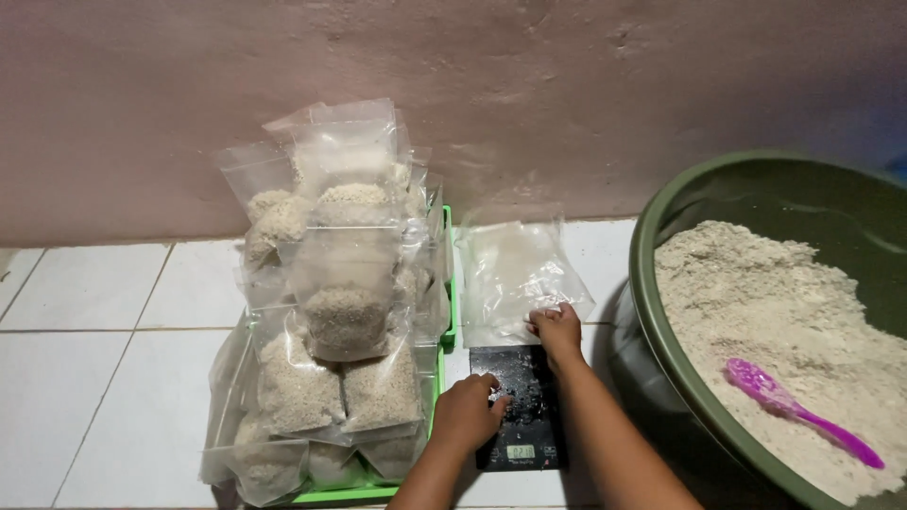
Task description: Packaging granular food material into small plastic bags using a scoop and a digital scale for portioning.
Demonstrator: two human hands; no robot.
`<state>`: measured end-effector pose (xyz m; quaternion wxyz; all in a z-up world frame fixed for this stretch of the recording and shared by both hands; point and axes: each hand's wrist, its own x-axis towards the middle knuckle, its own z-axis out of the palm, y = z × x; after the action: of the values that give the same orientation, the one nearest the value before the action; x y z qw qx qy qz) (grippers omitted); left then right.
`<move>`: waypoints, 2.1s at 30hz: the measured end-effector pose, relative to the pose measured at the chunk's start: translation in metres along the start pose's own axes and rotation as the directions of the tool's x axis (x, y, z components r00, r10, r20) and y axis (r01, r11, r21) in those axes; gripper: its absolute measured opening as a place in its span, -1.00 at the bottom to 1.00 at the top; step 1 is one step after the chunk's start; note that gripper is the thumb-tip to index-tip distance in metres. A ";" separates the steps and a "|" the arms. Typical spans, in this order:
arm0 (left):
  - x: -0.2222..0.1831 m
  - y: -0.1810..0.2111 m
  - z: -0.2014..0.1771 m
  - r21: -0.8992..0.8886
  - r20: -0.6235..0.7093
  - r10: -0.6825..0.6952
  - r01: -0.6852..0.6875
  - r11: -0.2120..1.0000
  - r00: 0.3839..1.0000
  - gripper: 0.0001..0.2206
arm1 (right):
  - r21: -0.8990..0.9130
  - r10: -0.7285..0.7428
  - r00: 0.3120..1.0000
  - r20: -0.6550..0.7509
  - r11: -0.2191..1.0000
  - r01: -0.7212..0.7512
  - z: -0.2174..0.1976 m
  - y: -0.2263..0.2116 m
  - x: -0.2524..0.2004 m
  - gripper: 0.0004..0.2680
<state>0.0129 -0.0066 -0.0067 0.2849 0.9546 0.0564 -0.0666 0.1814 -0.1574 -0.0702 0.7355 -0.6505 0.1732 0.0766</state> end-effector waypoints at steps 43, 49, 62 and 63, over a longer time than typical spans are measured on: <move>-0.164 0.078 -0.040 -0.432 -0.125 0.176 -0.213 0.876 0.976 -0.57 | -0.358 -0.390 0.793 0.468 0.736 0.574 -0.094 -0.047 -0.305 -0.88; -0.164 0.084 -0.030 -0.341 -0.372 0.173 -0.307 0.888 0.912 -0.67 | -0.436 -0.466 0.751 0.468 0.618 0.655 -0.084 -0.045 -0.313 -0.75; -0.146 0.076 -0.021 -0.512 -0.263 0.097 -0.224 0.829 0.960 -0.78 | -0.509 -0.417 0.848 0.328 0.678 0.530 -0.071 -0.050 -0.308 -0.81; -0.144 0.075 -0.018 -0.521 -0.259 0.109 -0.234 0.821 0.960 -0.75 | -0.506 -0.423 0.849 0.317 0.681 0.529 -0.072 -0.050 -0.308 -0.81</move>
<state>-0.1163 -0.0687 0.0712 0.5423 0.8358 0.0172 0.0834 -0.0991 -0.2001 0.0791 0.5096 -0.8546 -0.0990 -0.0125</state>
